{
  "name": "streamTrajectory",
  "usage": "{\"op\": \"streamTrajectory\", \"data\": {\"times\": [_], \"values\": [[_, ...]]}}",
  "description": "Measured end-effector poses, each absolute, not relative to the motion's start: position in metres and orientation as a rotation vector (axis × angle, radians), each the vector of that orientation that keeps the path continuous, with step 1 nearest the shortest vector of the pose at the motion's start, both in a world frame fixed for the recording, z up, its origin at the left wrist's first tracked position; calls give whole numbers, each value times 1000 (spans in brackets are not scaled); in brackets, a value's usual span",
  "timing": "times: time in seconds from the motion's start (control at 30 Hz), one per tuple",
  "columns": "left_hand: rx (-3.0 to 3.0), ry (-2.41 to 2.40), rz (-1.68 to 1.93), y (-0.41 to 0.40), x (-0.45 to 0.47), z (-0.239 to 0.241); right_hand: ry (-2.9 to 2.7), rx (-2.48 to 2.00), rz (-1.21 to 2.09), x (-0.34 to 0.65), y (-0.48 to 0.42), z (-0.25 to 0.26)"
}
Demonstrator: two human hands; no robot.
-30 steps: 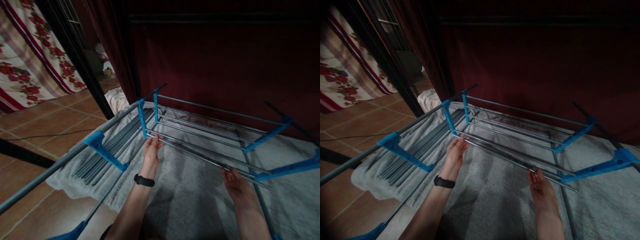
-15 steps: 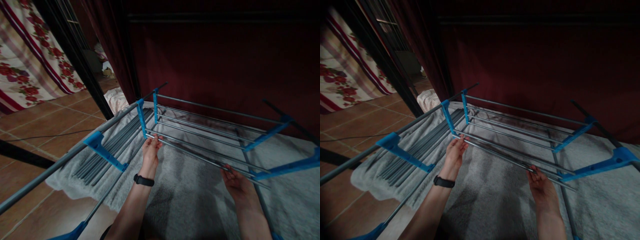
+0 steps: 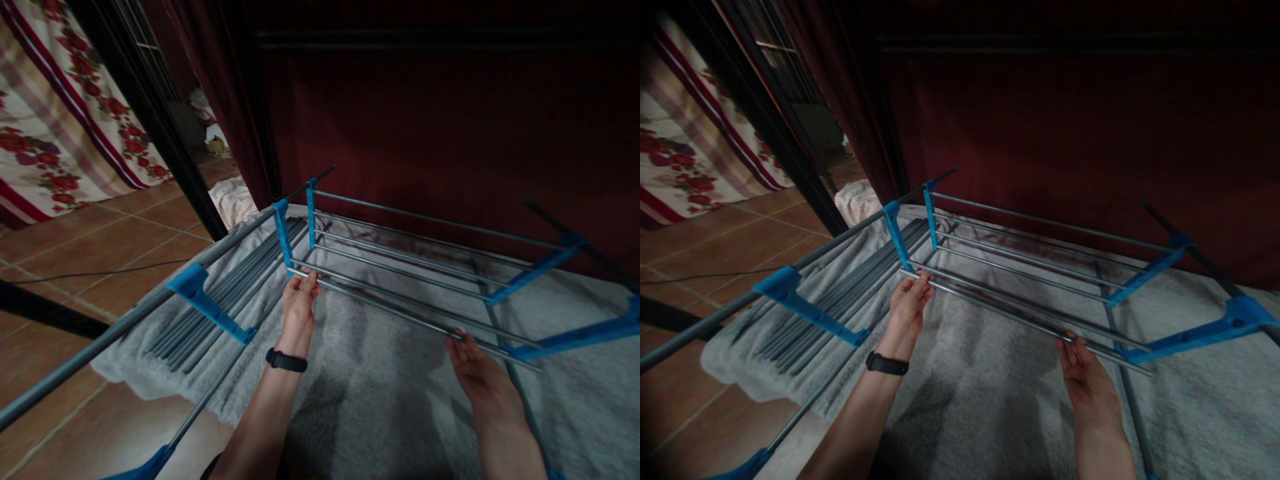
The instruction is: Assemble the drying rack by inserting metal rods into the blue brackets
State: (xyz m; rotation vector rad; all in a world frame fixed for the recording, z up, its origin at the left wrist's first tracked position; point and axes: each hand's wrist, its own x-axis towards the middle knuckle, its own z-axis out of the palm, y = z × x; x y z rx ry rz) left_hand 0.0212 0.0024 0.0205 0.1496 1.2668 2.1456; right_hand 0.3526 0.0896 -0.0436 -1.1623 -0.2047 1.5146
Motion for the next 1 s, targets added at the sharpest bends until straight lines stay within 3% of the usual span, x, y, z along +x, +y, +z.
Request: {"op": "streamTrajectory", "data": {"times": [1.0], "values": [[103, 1143, 1973, 6, 28, 28, -389, -1008, 1339, 349, 82, -16]]}}
